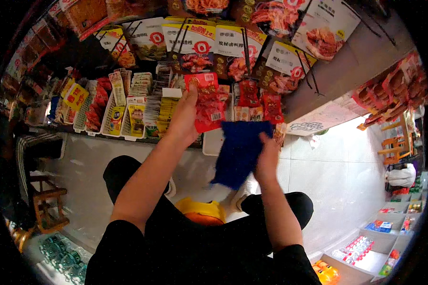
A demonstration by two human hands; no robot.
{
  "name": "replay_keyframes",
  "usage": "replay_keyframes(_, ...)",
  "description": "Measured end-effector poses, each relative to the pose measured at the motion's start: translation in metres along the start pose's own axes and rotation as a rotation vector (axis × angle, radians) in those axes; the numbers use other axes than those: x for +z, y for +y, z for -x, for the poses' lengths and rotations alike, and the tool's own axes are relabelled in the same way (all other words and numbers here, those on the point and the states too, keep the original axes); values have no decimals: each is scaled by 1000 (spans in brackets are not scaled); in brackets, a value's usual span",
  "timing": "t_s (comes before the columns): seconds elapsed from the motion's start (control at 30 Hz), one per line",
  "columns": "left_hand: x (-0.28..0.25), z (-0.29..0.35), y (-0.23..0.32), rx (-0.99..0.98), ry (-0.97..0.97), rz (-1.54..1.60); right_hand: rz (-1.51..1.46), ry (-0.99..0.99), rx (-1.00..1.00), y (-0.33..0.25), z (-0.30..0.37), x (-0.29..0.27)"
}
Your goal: The person wipes a small red and white package with a blue cloth, handling it from different sides and then placing it back onto a shelf with other similar items.
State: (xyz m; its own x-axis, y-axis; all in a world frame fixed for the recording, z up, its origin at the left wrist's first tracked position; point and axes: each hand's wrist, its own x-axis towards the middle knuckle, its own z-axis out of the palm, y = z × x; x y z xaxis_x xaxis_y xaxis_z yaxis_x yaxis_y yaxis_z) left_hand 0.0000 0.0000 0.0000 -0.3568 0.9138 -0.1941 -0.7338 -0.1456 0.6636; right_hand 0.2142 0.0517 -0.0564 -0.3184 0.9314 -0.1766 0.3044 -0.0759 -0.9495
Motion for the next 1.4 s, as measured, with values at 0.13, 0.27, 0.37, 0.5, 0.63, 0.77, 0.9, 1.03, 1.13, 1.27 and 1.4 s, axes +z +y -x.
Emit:
replay_keyframes(0.13,9,5,-3,-112,56,78,-713,271,-37,-79,0,-29)
replay_keyframes(0.27,-6,3,-7,-139,32,49,-223,415,-342,-134,-21,-10)
replay_keyframes(0.37,1,8,-10,-142,40,39,308,316,-527,-175,-57,4)
replay_keyframes(0.5,0,9,-9,-202,14,33,910,-1,-947,-168,-106,33)
replay_keyframes(0.63,6,15,-2,-153,-5,45,920,-336,-810,-164,-108,40)
replay_keyframes(0.77,-8,15,-6,-109,63,-14,712,33,-907,-163,-80,28)
replay_keyframes(0.9,-15,10,-22,9,131,-464,303,-61,-466,-128,-11,28)
replay_keyframes(1.03,-10,11,-59,144,21,-917,-134,-252,-124,-38,-2,60)
replay_keyframes(1.13,-35,9,-71,-213,-64,-496,-305,-295,12,-6,-9,69)
replay_keyframes(1.27,-72,-15,-103,-154,-7,-607,-115,-286,43,41,-39,66)
replay_keyframes(1.4,-89,-50,-120,127,69,-1145,229,-209,-11,55,-62,51)
